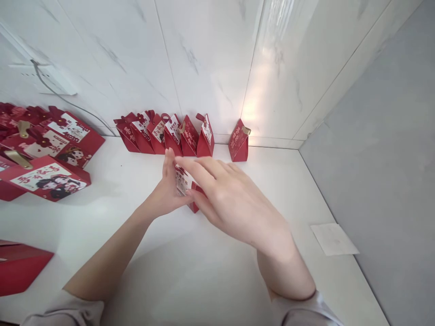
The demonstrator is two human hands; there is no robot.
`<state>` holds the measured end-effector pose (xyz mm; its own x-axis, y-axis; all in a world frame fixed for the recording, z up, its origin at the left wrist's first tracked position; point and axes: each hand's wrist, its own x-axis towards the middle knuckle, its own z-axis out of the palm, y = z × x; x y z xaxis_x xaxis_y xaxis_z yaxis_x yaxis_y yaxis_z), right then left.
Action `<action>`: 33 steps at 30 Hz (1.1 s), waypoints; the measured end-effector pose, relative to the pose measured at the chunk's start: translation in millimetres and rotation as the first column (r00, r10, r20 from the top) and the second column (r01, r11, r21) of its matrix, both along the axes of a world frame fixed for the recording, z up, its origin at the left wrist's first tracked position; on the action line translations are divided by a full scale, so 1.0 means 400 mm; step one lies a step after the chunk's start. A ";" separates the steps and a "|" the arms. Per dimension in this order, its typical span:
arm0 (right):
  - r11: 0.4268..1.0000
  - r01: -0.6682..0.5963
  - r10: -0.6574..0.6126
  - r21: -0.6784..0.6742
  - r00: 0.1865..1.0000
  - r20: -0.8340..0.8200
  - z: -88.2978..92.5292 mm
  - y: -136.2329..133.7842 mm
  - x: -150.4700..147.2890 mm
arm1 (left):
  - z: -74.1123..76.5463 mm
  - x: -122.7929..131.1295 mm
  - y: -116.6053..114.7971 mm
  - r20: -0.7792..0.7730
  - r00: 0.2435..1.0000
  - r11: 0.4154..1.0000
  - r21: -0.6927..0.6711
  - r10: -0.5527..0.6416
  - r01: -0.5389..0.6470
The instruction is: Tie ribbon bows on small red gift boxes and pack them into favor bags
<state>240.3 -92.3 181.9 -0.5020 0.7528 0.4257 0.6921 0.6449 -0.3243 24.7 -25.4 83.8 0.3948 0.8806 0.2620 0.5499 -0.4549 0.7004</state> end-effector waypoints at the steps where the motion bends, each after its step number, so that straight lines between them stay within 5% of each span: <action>1: 0.993 0.020 -0.010 -0.112 0.996 0.084 -0.014 0.009 0.007 | -0.003 -0.007 0.007 -0.030 1.000 0.999 -0.048 -0.006 0.004; 4: 0.914 0.172 -0.063 -0.367 0.955 0.291 -0.060 0.044 0.007 | -0.017 -0.031 0.029 -0.041 0.999 0.986 -0.168 -0.029 0.022; 12: 0.819 0.253 0.002 -0.516 0.897 0.443 -0.151 0.152 -0.070 | -0.036 -0.066 0.060 0.117 0.990 0.931 -0.346 -0.078 0.114; 17: 0.827 0.174 -0.020 -0.535 0.960 0.280 -0.134 0.140 -0.062 | -0.002 -0.084 0.062 0.187 0.981 0.852 -0.521 0.054 0.052; 20: 0.791 0.064 0.031 -0.608 0.989 0.145 -0.120 0.128 -0.050 | 0.016 -0.091 0.055 0.252 0.967 0.841 -0.528 0.028 0.113; 30: 0.764 0.069 0.019 -0.641 0.991 0.129 -0.112 0.123 -0.029 | 0.046 -0.097 0.040 0.244 0.970 0.825 -0.545 -0.014 0.149; 33: 0.789 0.019 0.020 -0.614 0.998 0.058 -0.097 0.119 -0.029 | 0.051 -0.088 0.044 0.317 0.943 0.769 -0.626 0.098 0.130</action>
